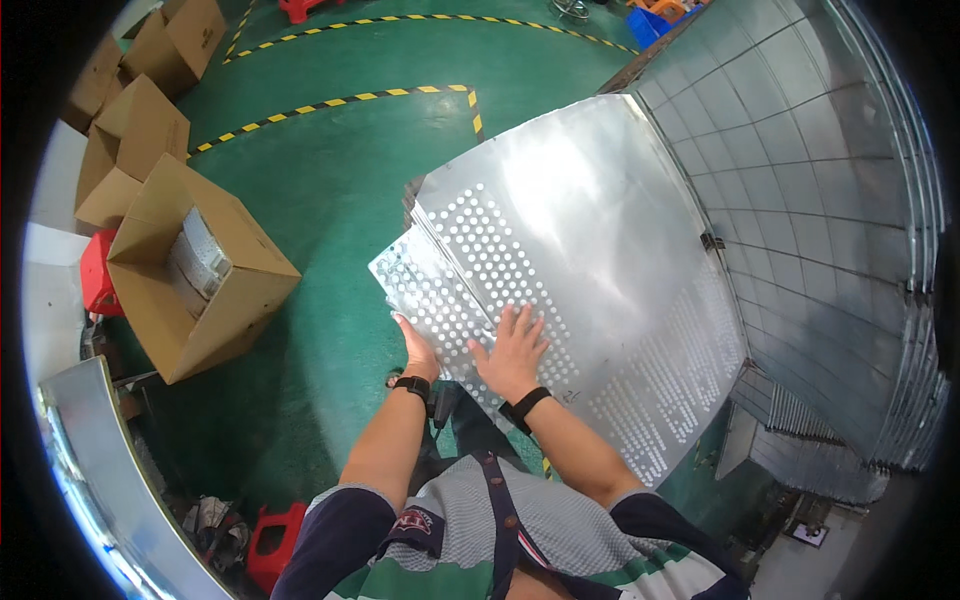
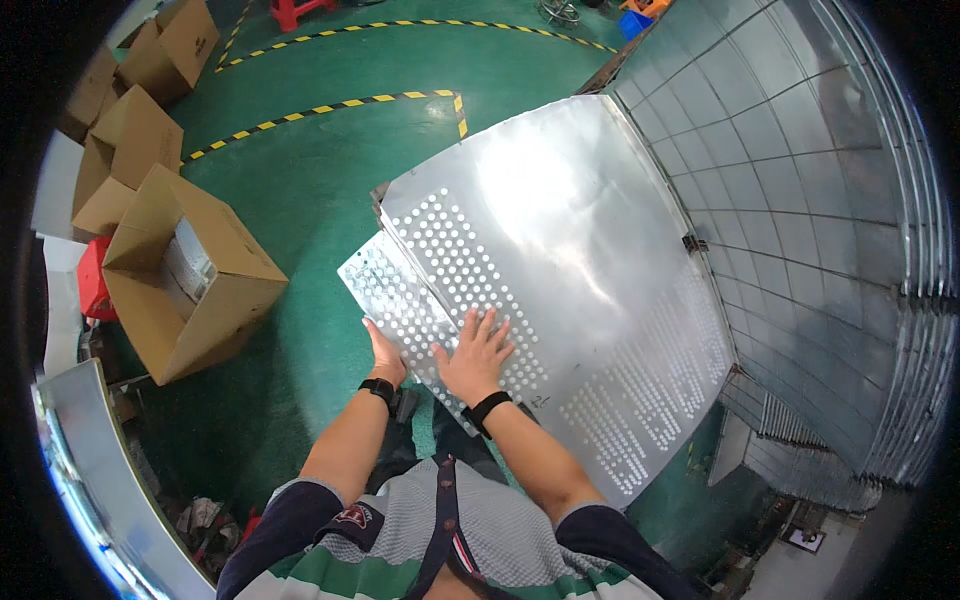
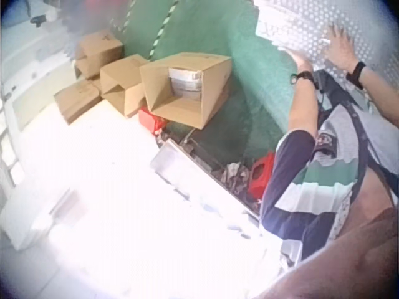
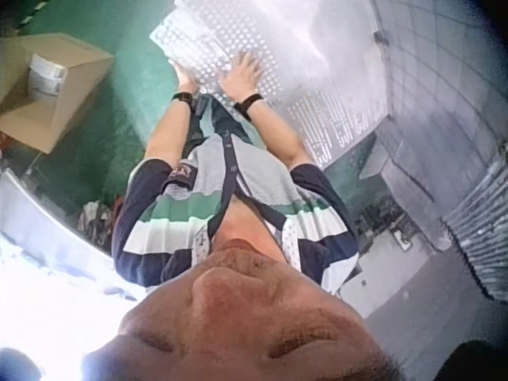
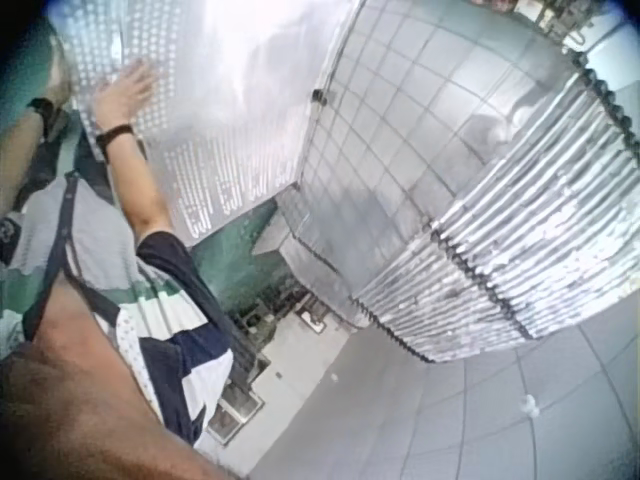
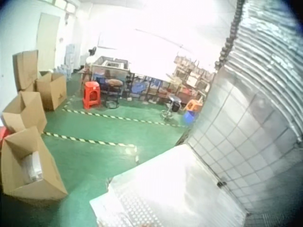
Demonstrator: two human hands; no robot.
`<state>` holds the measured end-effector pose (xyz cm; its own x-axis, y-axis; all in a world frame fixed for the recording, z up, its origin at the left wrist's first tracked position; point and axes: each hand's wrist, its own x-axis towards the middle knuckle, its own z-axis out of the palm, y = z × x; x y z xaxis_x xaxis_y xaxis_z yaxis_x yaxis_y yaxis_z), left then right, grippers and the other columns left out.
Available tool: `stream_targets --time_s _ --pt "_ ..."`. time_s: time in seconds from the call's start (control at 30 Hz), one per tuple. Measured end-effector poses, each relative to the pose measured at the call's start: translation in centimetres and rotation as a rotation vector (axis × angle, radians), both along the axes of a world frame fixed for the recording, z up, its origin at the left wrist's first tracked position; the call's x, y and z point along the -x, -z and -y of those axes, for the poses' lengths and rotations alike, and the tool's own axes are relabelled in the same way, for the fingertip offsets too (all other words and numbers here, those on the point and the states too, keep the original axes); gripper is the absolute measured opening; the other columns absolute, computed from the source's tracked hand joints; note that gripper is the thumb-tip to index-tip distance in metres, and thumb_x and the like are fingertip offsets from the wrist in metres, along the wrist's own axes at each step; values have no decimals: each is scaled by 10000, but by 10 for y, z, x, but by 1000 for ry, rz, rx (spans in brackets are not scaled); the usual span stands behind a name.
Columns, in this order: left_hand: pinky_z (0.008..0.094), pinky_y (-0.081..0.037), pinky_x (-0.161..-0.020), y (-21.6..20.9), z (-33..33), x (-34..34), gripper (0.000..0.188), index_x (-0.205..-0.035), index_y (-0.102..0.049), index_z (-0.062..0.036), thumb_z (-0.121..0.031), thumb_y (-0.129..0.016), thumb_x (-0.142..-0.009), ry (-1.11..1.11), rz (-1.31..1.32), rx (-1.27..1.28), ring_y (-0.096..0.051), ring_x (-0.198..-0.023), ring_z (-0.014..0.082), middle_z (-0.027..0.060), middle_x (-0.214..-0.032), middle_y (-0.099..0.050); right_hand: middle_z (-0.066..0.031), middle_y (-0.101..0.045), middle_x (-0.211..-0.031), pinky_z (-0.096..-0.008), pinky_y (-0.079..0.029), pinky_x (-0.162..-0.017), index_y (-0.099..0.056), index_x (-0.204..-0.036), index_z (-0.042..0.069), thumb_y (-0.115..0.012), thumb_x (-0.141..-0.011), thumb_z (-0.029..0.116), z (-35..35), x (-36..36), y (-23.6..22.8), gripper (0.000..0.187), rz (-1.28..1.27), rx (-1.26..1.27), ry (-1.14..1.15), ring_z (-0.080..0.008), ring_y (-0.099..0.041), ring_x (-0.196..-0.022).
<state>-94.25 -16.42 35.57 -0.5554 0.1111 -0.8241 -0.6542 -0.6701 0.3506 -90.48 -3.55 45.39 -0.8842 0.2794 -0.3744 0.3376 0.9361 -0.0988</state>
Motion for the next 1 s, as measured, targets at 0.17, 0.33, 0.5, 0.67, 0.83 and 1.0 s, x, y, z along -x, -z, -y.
stream_targets --time_s 0.17,0.33,0.5,0.67,0.83,1.0 --pt "444 -272 -1016 8 18 -7 864 -1372 -254 -126 -741 -121 -781 67 44 -155 -352 -1231 309 112 -1364 -348 -284 -97 -1399 -677 -150 -931 -235 -1360 43 -639 -721 364 -27 -11 -6 822 -147 14 -179 -511 -105 -1261" --pt "420 -164 -1056 8 15 -30 950 -1401 -150 -92 -780 -185 -746 27 33 -110 -210 -1303 289 115 -1435 -202 -280 -156 -1385 -678 -230 -893 -271 -1344 63 -472 -755 45 6 -45 8 623 -102 -21 -299 -530 -187 -1227" --pt "415 -118 -1063 7 -2 -67 979 -1402 -149 -92 -797 -222 -727 -9 42 -3 -168 -1311 286 110 -1443 -181 -276 -196 -1368 -653 -244 -910 -277 -1324 21 -596 -742 192 54 -100 -26 685 195 29 -299 -511 -213 -1224" --pt "459 -184 -1045 28 17 -122 935 -1393 -195 -125 -791 -203 -736 -4 -60 -89 -229 -1290 311 108 -1425 -229 -277 -226 -1353 -579 -261 -951 -295 -1307 5 -622 -750 294 -8 -158 -37 708 -34 285 -445 -449 -282 -1214" --pt "491 -298 -995 -17 -25 -221 869 -1364 -265 -133 -758 -173 -767 75 -129 -95 -373 -1214 319 104 -1345 -373 -274 -273 -1334 -455 -252 -1015 -384 -1256 -9 -589 -784 290 -167 -238 -31 596 -308 464 -314 -418 -284 -1228" --pt "493 -242 -1016 8 -76 -321 886 -1385 -214 -145 -768 -191 -755 7 -130 -72 -288 -1263 321 90 -1399 -283 -254 -141 -1402 -559 -159 -1019 -311 -1331 58 -568 -783 420 -339 -274 -22 705 -202 90 -123 -439 -133 -1287"
